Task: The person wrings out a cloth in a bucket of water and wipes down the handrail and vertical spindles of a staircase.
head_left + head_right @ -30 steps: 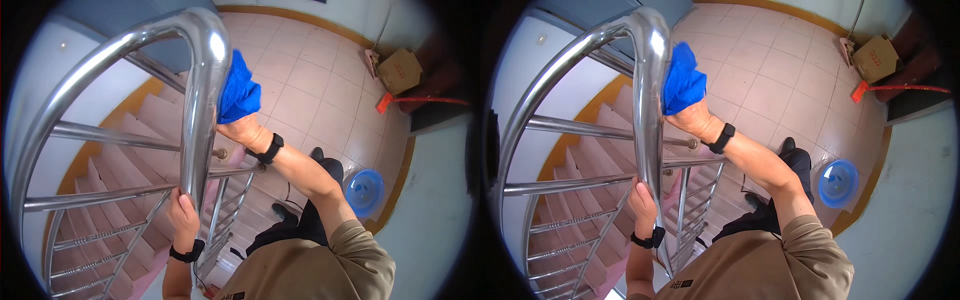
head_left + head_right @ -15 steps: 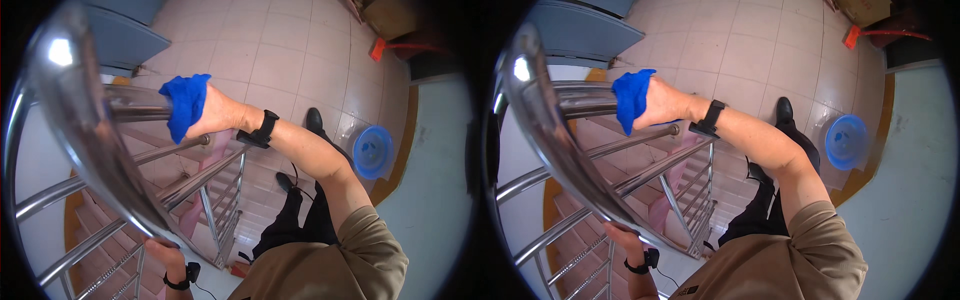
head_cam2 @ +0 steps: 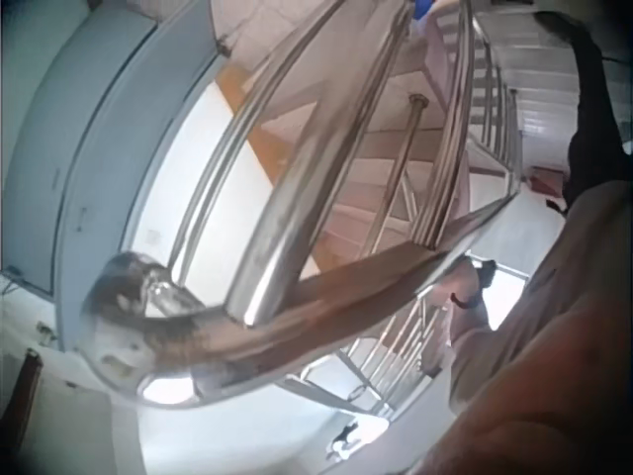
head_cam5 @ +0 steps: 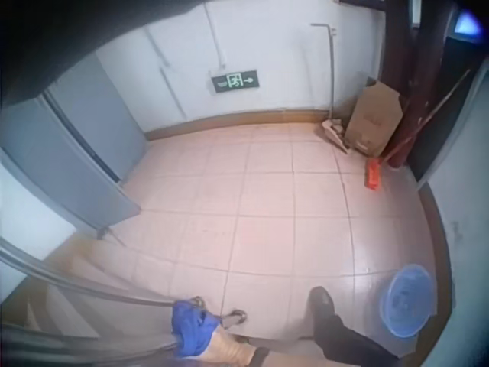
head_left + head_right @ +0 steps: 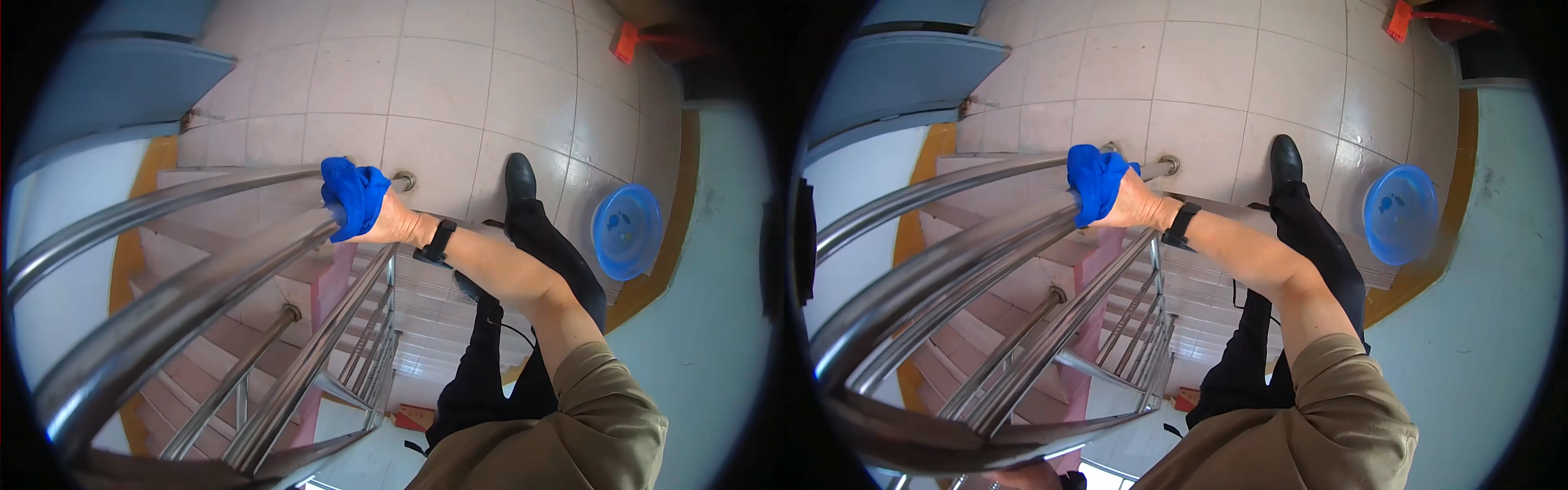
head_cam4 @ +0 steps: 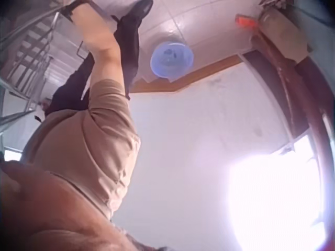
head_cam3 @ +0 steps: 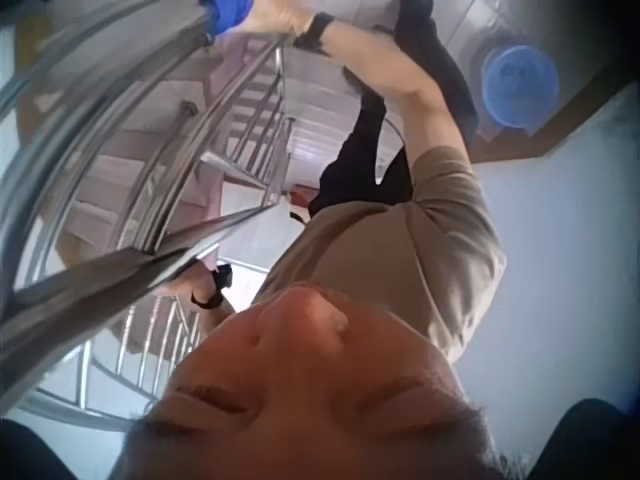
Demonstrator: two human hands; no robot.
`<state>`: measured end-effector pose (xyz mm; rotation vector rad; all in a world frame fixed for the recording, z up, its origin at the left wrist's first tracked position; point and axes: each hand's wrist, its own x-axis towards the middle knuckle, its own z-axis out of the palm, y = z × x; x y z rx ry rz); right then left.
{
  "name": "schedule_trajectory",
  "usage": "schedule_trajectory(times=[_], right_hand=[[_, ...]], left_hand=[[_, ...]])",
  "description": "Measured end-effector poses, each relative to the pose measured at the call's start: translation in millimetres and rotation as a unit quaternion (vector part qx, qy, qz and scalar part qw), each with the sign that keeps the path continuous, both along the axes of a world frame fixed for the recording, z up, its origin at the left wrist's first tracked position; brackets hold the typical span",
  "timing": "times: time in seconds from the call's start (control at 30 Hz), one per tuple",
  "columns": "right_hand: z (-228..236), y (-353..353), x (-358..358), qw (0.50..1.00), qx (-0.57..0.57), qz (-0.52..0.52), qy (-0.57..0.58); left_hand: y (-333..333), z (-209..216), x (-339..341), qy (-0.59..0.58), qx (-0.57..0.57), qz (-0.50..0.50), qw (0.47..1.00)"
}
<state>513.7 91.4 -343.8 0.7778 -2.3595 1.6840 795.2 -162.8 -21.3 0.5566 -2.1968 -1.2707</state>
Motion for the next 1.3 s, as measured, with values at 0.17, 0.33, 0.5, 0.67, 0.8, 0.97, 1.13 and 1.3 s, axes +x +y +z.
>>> schedule_trajectory(times=[0.17,0.33,0.5,0.67,0.8,0.97,1.13,1.3], right_hand=[[-44.4,7.1,0.4,0.999,0.03,-0.006,-0.017],[-114.3,7.0,5.3,0.997,0.013,-0.02,-0.071],[-147.2,8.1,2.7,0.997,0.03,0.023,-0.062],[-177.1,15.4,-7.8,0.997,-0.039,0.033,-0.052],[-215.3,26.7,-15.9,0.983,-0.053,0.136,-0.115],[-265.3,18.2,-22.5,0.962,-0.065,0.231,-0.129],[-327.8,24.2,-14.8,0.791,-0.322,0.293,-0.43],[-298.9,14.9,4.7,0.956,-0.107,0.072,-0.263]], left_hand=[[-52.7,36.3,-8.9,-0.029,0.002,-0.019,0.999],[-82.9,64.1,-29.2,-0.053,0.002,-0.033,0.998],[-93.6,52.3,-40.3,-0.073,-0.01,-0.034,0.997],[-100.9,38.4,-47.8,-0.087,-0.016,-0.032,0.996],[-108.4,34.8,-52.2,-0.101,-0.021,-0.033,0.994],[-112.6,36.2,-52.1,-0.116,-0.039,-0.025,0.992],[-118.3,30.4,-52.4,-0.133,-0.038,-0.026,0.99],[-119.2,26.0,-42.9,-0.138,-0.035,-0.023,0.99]])
